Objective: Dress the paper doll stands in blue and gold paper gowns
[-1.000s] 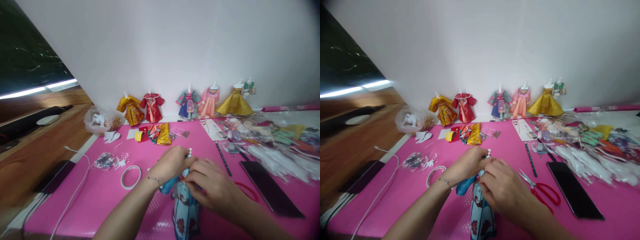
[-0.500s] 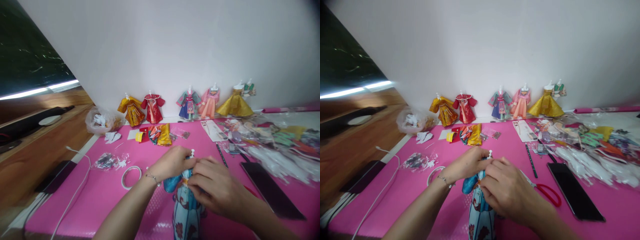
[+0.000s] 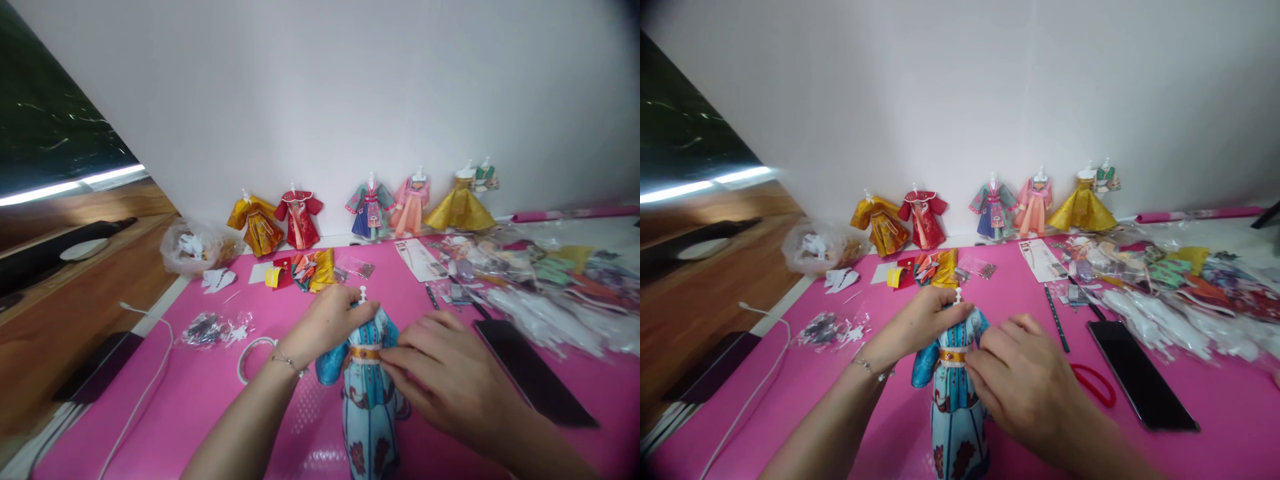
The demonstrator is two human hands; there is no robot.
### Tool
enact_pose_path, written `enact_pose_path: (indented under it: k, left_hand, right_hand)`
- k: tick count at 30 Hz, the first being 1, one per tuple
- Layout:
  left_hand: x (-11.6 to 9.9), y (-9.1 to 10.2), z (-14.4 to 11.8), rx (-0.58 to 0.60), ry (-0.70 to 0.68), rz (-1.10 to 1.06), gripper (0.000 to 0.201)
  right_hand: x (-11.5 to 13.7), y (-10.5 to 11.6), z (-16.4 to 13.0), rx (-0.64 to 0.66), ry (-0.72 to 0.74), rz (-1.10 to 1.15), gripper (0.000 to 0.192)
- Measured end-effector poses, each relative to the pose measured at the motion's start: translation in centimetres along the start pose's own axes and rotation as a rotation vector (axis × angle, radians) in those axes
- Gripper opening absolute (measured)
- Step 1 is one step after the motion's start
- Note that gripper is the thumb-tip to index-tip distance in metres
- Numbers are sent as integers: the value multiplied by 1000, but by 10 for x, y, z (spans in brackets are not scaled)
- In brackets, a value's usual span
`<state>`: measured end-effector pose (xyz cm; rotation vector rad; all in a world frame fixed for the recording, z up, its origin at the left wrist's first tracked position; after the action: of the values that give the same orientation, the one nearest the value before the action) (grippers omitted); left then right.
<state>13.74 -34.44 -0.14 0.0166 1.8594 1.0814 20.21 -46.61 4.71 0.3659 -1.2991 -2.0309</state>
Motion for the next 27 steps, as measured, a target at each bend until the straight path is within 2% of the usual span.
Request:
enact_pose_path:
  k: [16,19,23,27]
  left_hand:
    - [5,-5,2,82,4,-79,40]
    - [-1,6,2,62,-22,-73,42]
    - [-23,26,-2,2,-115,13,41]
    - [-35,32,-8,-58,-179,170,36]
  right_hand:
    - [3,-10,5,72,43,-88,24]
    - [-4,-1,6,24,24,-52,19]
    - [-25,11,2,-94,-77,46,14]
    - [-51,6,-10,-199,-223,137,9]
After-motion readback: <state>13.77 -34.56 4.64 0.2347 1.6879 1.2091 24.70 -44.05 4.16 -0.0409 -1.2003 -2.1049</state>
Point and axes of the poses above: each hand's wrist, its own z-axis towards the middle knuckle, its own y-axis out of the back of the hand, x = y × z, the point moved 10 cm from there along z, towards the middle knuckle, and after that the axes turned 15 degrees about x, right-handed, at the moved point
